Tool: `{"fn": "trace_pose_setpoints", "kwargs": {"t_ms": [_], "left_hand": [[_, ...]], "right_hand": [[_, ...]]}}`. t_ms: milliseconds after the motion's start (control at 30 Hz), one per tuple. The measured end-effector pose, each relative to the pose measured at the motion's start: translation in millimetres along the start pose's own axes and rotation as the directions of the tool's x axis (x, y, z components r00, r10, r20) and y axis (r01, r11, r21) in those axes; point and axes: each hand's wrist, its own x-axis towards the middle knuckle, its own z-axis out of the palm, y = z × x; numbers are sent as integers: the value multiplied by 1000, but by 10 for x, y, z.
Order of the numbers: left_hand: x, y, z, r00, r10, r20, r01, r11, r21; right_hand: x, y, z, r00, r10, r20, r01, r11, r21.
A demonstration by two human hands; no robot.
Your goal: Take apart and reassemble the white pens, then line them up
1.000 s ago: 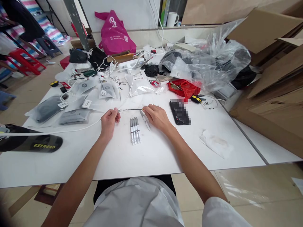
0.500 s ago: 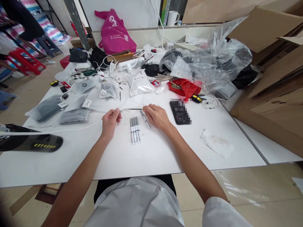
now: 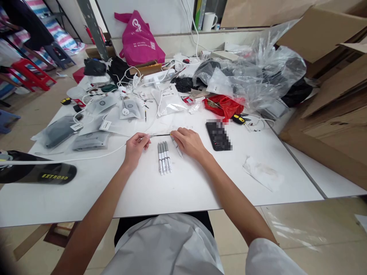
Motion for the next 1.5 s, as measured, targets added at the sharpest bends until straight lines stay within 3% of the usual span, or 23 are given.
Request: {"fn": "trace_pose_setpoints", "kwargs": {"t_ms": [200, 333, 600, 900, 1200, 1500], "left_hand": [[-46, 28, 8, 986, 48, 159, -77, 981, 177], [-70, 34, 16, 976, 76, 202, -121, 968, 218], [-28, 52, -10, 996, 60, 70, -73, 976, 205], [-29, 70, -10, 996, 56, 75, -68, 983, 169], [-57, 74, 9, 987, 45, 155, -84, 964, 252], [-28, 29, -9, 994, 30, 105, -52, 975, 218]], "right_hand": [[-1, -24, 18, 998, -30, 49, 31, 999, -26], [3, -38, 22, 997, -41, 58, 43, 999, -26], [10, 21, -31, 999, -11, 33, 12, 999, -44], [7, 42, -43, 1000, 0, 2, 0, 999, -32], [4, -12, 9, 998, -58, 18, 58, 998, -19], [6, 73, -19, 998, -46, -42, 43, 997, -63]]}}
